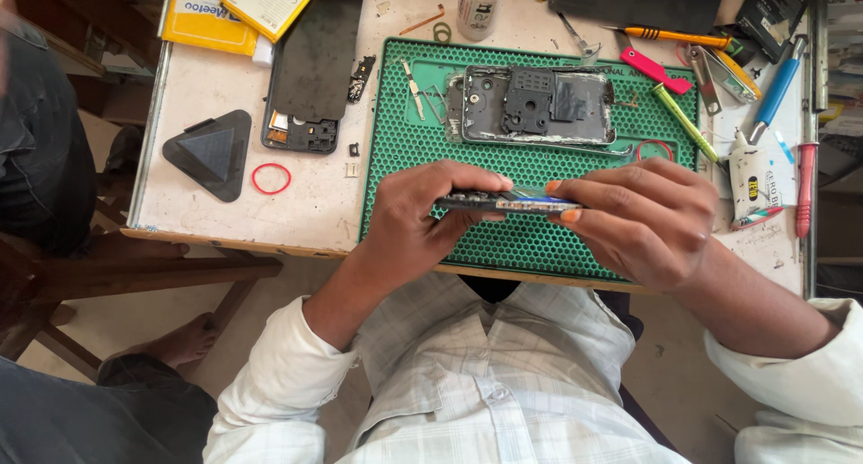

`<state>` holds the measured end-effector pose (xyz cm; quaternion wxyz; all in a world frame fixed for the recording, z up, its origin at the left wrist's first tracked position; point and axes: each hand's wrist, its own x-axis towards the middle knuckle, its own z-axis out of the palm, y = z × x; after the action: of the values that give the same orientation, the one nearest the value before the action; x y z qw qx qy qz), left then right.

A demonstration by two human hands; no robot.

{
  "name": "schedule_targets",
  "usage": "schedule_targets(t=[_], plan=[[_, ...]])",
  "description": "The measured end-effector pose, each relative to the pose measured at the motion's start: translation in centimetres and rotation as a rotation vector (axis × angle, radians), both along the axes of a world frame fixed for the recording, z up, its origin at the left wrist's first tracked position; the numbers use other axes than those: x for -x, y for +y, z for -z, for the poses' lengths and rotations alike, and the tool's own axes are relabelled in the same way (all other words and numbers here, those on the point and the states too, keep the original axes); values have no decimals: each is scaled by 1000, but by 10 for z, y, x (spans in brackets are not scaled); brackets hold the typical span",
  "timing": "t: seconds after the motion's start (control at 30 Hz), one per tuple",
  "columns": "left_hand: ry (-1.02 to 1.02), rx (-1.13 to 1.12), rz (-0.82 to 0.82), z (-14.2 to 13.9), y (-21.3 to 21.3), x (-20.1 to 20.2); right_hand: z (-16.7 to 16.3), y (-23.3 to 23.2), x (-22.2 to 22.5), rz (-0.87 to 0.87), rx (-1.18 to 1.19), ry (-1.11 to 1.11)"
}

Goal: The person unpacks a new phone battery from its plastic packaging, peels off the protective film from the connector, and places the battery into the phone chassis. The person then aligns and presses the battery connector onto the motherboard.

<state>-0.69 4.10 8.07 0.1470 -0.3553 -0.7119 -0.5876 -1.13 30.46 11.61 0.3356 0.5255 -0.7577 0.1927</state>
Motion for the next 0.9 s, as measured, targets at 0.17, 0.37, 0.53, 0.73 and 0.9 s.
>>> schedule_targets(t=[0.17, 0.37, 0.53, 0.73, 0.9], plan=[[-73, -46, 22, 2, 1, -1, -1, -2, 0, 22, 2, -50], [-105, -74, 35, 3, 2, -1, -11, -6, -2, 34, -35, -103], [-119, -59, 3, 3, 2, -1, -13, -7, -2, 29, -30, -171], [-129, -34, -42, 2, 3, -1, -10, -8, -2, 25, -14, -240], [-122, -19, -60, 2, 3, -1, -11, -8, -2, 40, -11, -278]])
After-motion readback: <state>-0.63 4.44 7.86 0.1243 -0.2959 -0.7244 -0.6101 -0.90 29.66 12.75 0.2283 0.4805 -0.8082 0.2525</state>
